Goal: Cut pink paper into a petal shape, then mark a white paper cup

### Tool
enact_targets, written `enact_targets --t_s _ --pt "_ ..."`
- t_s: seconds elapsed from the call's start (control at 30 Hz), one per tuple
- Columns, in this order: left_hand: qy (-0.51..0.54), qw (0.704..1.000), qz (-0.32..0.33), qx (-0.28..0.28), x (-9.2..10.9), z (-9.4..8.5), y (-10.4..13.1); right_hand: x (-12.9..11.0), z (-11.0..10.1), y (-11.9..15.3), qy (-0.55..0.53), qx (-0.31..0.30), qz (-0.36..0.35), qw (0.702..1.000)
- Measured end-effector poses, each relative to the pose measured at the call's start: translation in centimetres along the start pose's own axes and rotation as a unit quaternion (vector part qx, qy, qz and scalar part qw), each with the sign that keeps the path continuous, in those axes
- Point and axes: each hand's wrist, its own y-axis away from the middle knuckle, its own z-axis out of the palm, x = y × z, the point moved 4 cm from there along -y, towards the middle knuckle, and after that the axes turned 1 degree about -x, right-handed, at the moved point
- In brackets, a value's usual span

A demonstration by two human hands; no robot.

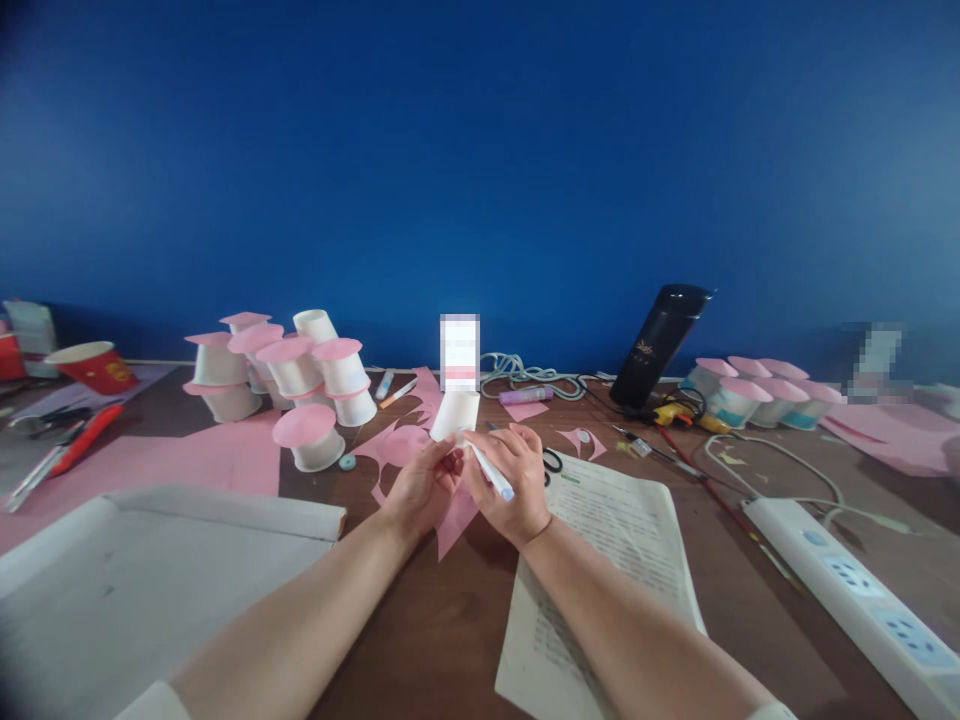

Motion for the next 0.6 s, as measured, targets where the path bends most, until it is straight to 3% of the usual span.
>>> enact_targets --t_s 0.6 --pt "-0.017 1.000 0.010 -0.015 -0.05 -0.02 -0.14 0.12 0.10 0.03 0.002 -0.001 0.008 1.000"
